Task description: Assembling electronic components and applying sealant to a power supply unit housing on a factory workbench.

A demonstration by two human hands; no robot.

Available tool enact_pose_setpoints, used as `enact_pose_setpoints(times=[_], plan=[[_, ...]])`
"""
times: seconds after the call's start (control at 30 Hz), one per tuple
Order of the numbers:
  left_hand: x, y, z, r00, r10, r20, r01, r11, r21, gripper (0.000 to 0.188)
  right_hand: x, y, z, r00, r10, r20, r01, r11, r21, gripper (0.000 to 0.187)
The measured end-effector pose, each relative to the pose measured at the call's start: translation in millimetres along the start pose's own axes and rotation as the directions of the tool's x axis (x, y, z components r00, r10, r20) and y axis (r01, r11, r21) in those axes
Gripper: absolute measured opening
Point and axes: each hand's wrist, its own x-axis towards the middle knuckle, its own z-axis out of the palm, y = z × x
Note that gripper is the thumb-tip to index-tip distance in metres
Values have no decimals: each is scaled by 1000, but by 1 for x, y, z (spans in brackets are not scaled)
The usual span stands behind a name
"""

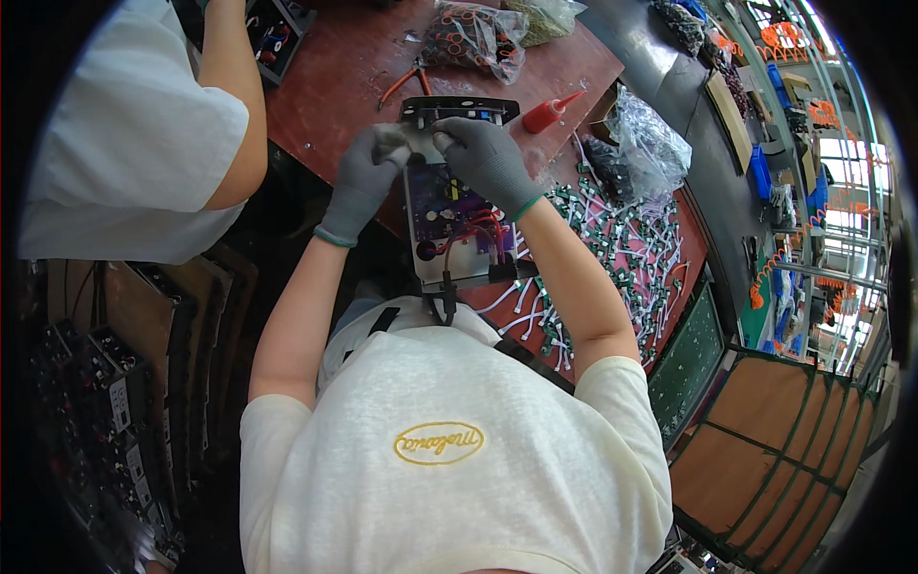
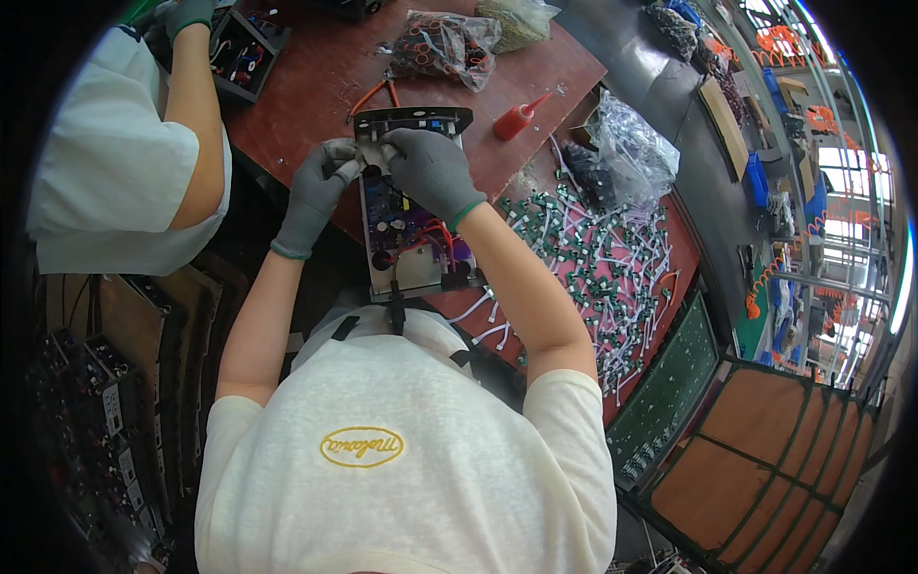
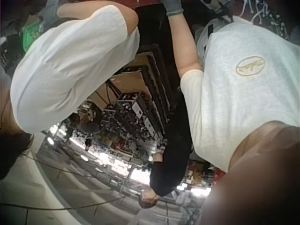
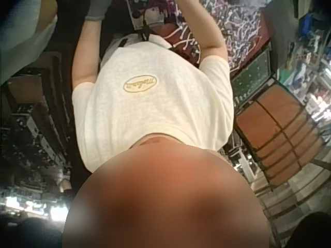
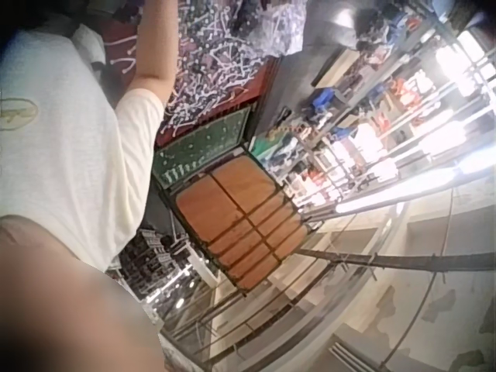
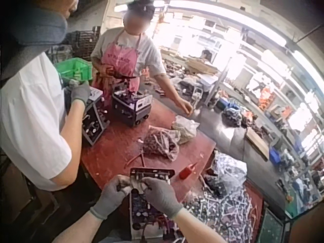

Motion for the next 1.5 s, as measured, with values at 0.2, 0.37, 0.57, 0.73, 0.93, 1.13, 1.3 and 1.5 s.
enact_pose_setpoints(times=[0.2, 0.37, 0.57, 0.73, 0.93, 1.13, 1.3, 1.5], plan=[[-4, -19, 3, 962, -68, -265, -73, 869, -490, 13, 6, -8, 10, 997, -55, 56, 58, 997, -43, 28], [-8, -26, -6, 846, -496, -195, 240, 681, -692, 14, 10, -12, 25, 994, -72, 83, 80, 991, -103, 27], [-6, 5, -7, 968, -248, -37, 161, 727, -667, 31, 13, -15, 32, 985, -163, 54, 163, 987, 6, 21], [-11, 27, 0, 993, -84, -76, 44, 904, -426, 36, 6, -15, 15, 999, -48, -3, 43, 867, 497, 34], [-15, 39, 8, 1000, -10, -11, 3, 865, -502, 43, -3, -13, 6, 971, 134, 197, -220, 819, 530, 37], [-18, 58, 4, 975, -199, 102, 203, 594, -779, 44, -7, -3, 13, 999, -44, -10, 42, 836, 547, 34], [-15, 57, -2, 990, -114, 81, 140, 775, -616, 41, -6, 1, 20, 965, -181, -187, 241, 896, 372, 30], [-11, 31, -14, 997, -4, 71, -11, 979, 205, 32, -4, -1, 15, 944, 158, -291, 19, 851, 525, 18]])
